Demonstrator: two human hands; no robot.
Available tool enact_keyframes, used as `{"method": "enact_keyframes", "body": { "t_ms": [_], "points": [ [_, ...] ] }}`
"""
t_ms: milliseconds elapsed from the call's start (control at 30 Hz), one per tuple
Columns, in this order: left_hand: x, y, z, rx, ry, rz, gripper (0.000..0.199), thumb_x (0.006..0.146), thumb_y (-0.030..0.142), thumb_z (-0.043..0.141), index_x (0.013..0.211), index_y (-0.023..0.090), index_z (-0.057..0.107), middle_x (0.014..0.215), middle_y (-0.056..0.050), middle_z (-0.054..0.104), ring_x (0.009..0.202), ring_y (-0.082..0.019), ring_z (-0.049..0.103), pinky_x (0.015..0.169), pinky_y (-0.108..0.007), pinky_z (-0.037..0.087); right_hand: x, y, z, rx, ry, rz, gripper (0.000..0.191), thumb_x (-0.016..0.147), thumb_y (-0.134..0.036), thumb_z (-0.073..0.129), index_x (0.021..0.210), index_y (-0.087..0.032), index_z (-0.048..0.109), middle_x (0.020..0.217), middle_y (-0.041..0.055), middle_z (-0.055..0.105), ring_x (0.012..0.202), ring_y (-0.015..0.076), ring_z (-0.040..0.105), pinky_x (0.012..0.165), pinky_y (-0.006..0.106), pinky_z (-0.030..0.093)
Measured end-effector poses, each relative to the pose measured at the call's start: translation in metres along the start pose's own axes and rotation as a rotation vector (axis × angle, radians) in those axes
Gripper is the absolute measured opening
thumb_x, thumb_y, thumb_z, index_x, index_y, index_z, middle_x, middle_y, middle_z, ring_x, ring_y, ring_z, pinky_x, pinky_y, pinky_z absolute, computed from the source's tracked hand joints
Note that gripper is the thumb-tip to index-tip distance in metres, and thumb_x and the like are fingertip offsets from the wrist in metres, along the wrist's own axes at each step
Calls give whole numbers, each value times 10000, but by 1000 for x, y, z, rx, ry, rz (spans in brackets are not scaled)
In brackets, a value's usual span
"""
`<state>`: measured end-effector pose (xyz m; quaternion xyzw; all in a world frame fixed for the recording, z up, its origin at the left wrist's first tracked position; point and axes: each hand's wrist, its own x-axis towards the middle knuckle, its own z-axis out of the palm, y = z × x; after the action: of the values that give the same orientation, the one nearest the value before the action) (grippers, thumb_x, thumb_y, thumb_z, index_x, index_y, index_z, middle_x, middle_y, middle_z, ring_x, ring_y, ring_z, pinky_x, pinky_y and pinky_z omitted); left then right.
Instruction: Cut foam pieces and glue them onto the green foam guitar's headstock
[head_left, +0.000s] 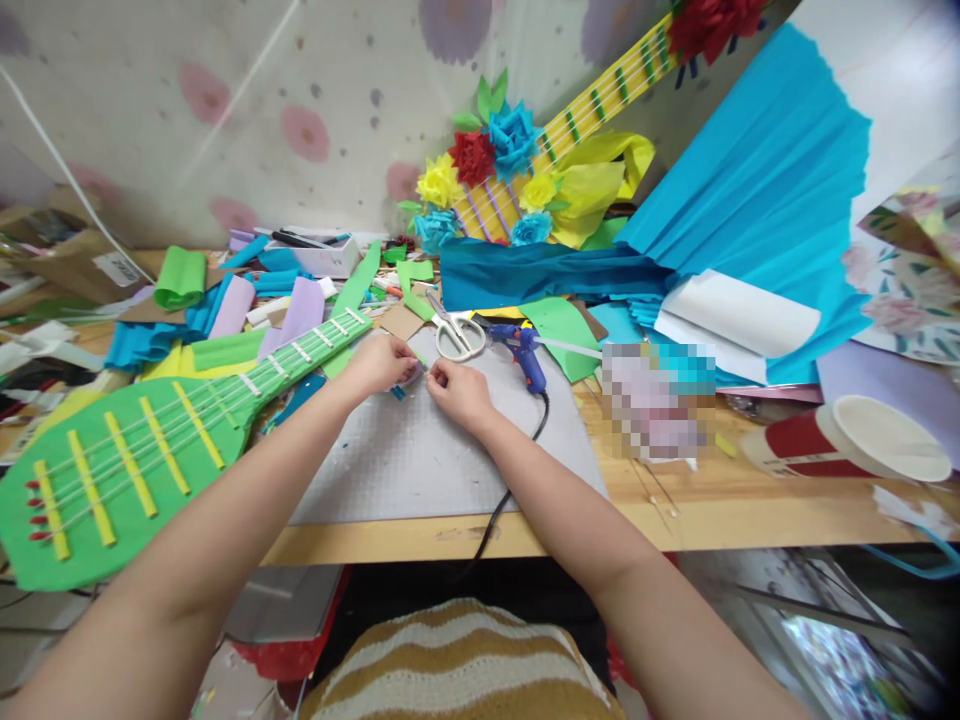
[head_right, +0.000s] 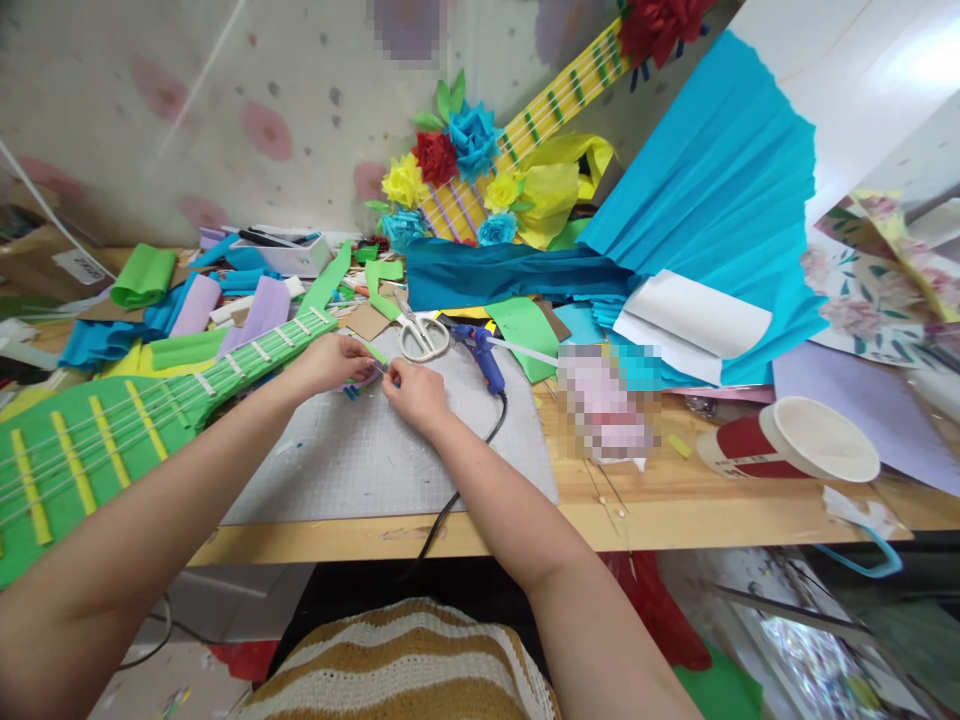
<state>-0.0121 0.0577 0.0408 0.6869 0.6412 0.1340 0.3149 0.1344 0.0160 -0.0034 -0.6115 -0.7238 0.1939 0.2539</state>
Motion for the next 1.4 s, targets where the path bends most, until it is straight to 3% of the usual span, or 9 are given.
{"method": "enact_keyframes", "body": {
  "t_ms": [300,600,867,933,1033,1100,1167,1333,1400],
  "points": [
    [-11,18,-3,356,62,88,231,696,258,504,761,174,709,699,-52,687,629,-157,594,579,-235,407,1,-5,-3,-144,9,-119,179,801,-262,427,815,-202,595,782,62,647,752,176,565,619,250,337],
    [-22,23,-2,421,63,58,258,730,279,477,794,186,710,734,-67,691,687,-178,604,592,-248,400,18,2,9,442,-236,195,119,749,-173,456,738,-176,575,595,-24,635,557,83,564,571,182,397],
    [-19,24,1,335,151,-21,250,679,265,542,847,186,710,802,-66,703,725,-181,623,631,-241,433,7,-14,1,67,3,33,165,782,-191,438,868,-173,578,818,75,662,787,174,598,713,274,408],
    [-18,25,1,336,159,-19,244,679,268,541,832,185,713,785,-68,702,716,-183,623,633,-243,435,10,-15,1,218,-38,97,134,767,-172,446,815,-173,571,736,48,652,705,148,588,682,257,412],
    [-19,26,0,342,150,4,250,686,264,530,833,179,714,788,-71,702,712,-184,624,630,-246,435,20,-13,0,651,-224,309,113,747,-154,447,659,-163,518,570,-2,586,511,92,513,571,215,406],
    [-20,26,1,341,150,17,256,686,262,523,835,178,714,794,-72,703,712,-185,624,622,-247,431,23,-11,-2,801,-312,386,147,754,-160,438,615,-160,485,545,-6,559,468,79,476,530,207,394],
    [-20,26,1,328,155,15,257,681,265,524,831,181,715,790,-68,703,707,-182,623,614,-243,427,22,-11,-4,699,-283,327,127,762,-159,432,655,-160,501,581,2,576,509,90,497,554,214,395],
    [-21,28,-1,275,178,-26,265,657,257,525,829,182,712,740,-55,699,684,-172,621,581,-232,414,8,-15,-5,16,-12,-50,170,795,-174,406,882,-153,550,844,98,631,811,185,559,721,286,386],
    [-23,30,-3,276,191,-18,259,652,250,526,817,181,713,727,-54,698,681,-171,621,580,-232,413,7,-17,-4,3,6,-61,172,794,-179,403,877,-153,551,840,101,627,808,191,556,721,292,380]
  ]
}}
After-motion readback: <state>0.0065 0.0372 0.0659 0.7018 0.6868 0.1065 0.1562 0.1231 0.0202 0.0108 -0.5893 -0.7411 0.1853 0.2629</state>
